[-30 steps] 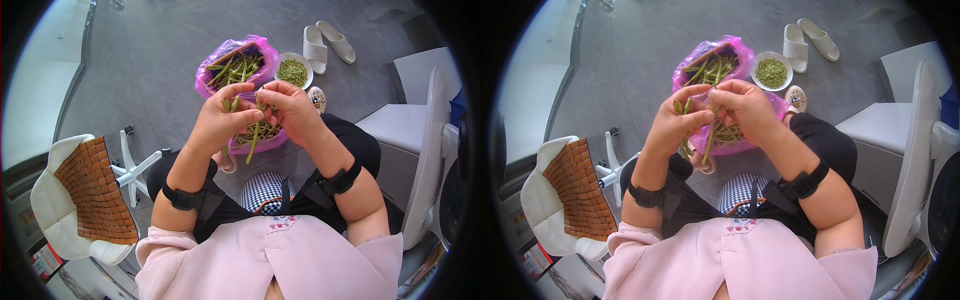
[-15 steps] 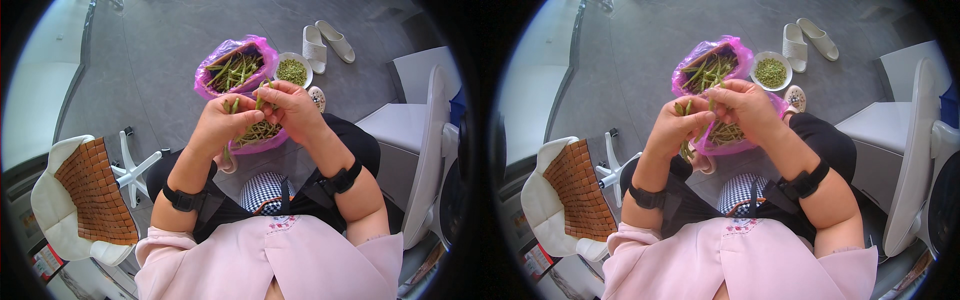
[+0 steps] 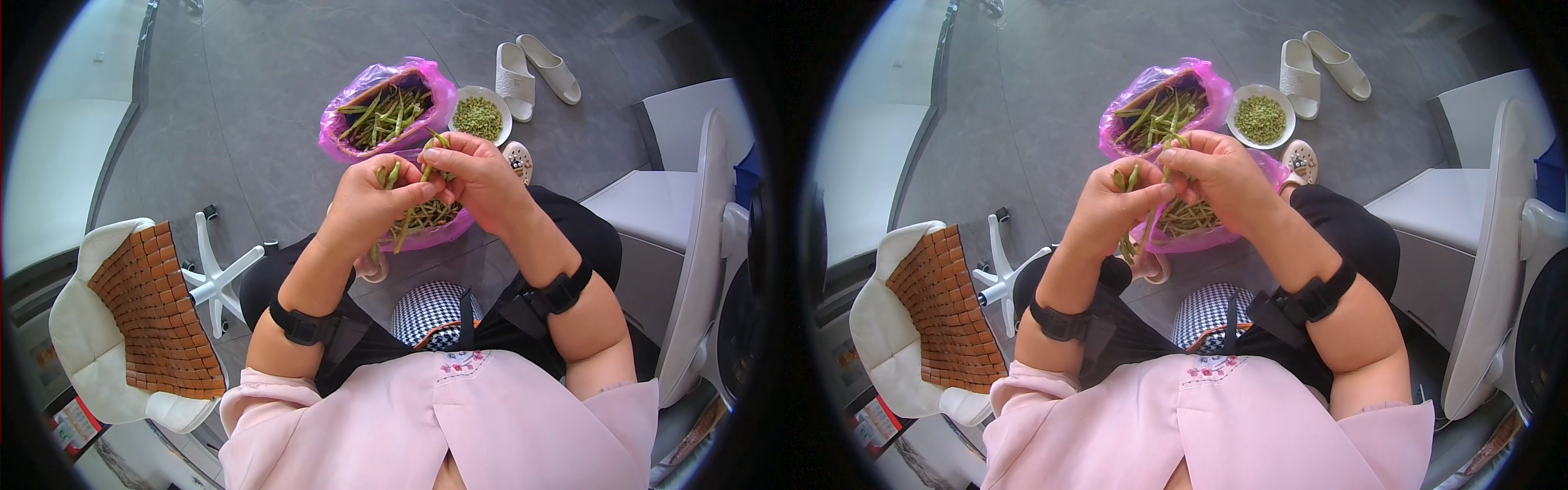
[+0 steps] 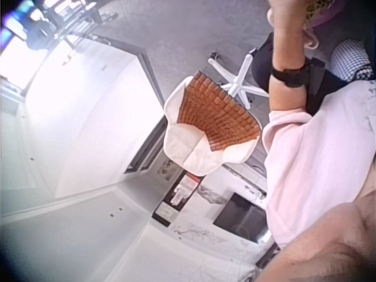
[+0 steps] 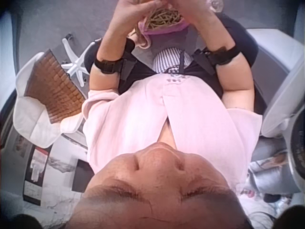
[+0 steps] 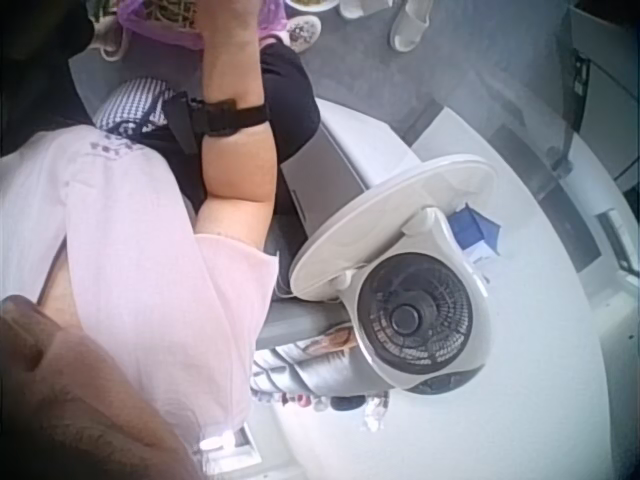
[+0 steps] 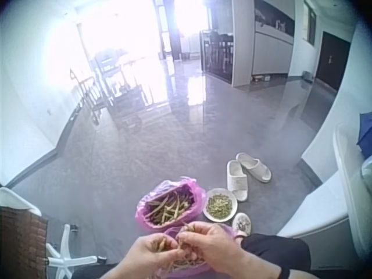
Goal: The person sits on the floor and shells green beans by hand, removing the beans from the pods and placing them into a white bowl. The empty pods are placed into a pink plastic bag.
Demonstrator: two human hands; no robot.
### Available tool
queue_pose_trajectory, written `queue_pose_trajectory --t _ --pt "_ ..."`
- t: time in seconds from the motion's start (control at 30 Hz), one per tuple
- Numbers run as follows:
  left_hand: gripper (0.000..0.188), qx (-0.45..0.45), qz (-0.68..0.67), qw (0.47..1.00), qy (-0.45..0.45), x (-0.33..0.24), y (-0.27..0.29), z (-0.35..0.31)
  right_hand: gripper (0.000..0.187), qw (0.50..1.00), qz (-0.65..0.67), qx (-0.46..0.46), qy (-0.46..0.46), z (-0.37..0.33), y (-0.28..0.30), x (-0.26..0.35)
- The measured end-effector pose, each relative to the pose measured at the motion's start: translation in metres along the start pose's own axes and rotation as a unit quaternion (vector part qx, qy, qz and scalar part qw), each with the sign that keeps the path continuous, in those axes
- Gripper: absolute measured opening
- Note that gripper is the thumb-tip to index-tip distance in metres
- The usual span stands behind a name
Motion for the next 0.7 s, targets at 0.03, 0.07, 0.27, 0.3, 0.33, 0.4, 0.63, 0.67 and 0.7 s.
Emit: queue_pose_trajectory --t 0.03,0.07,0.27,0.3,0.33,0.4,0.63,0.67,0.7 --pt "0.015 -0.005 0.015 1.000 -0.008 0.000 0.001 0.000 0.011 1.000 0.001 0.001 -0.002 0.000 -0.001 -0.001" --pt "0.014 -0.007 0.029 0.999 -0.014 -0.001 0.001 0.000 0.011 1.000 0.000 -0.001 -0.002 0.000 -0.001 -0.001" --pt "0.013 0.002 0.055 0.998 -0.034 -0.002 -0.001 0.000 0.010 1.000 0.002 -0.023 -0.016 -0.001 -0.003 -0.004" --pt "0.013 0.005 0.055 0.998 -0.039 -0.003 -0.002 0.000 0.011 1.000 0.009 -0.017 -0.021 -0.001 -0.002 -0.006" --pt "0.013 0.009 0.055 0.998 -0.044 -0.004 -0.003 0.000 0.013 0.999 0.016 -0.011 -0.026 0.000 -0.001 -0.008" --pt "0.012 0.003 0.072 0.996 -0.056 -0.010 -0.002 -0.001 0.012 0.999 0.027 -0.002 -0.038 0.000 -0.001 -0.008" --pt "0.014 -0.001 0.100 0.993 -0.070 -0.014 0.007 -0.002 0.011 0.998 0.053 -0.008 -0.046 -0.001 -0.004 -0.005" --pt "0.014 0.001 0.104 0.992 -0.072 -0.015 0.006 -0.002 0.011 0.998 0.050 -0.003 -0.045 -0.001 -0.004 -0.005" --pt "0.014 0.004 0.109 0.991 -0.074 -0.016 0.006 -0.003 0.012 0.998 0.047 0.001 -0.045 -0.001 -0.004 -0.004"
Point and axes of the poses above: each hand's wrist, its own z-axis towards the middle knuckle, its own y-axis out of the back of the hand, x = y × z, the point moved 10 cm from there along z, towards the middle knuckle, and after that the axes turned 4 degrees about x, right-handed, at the moved point
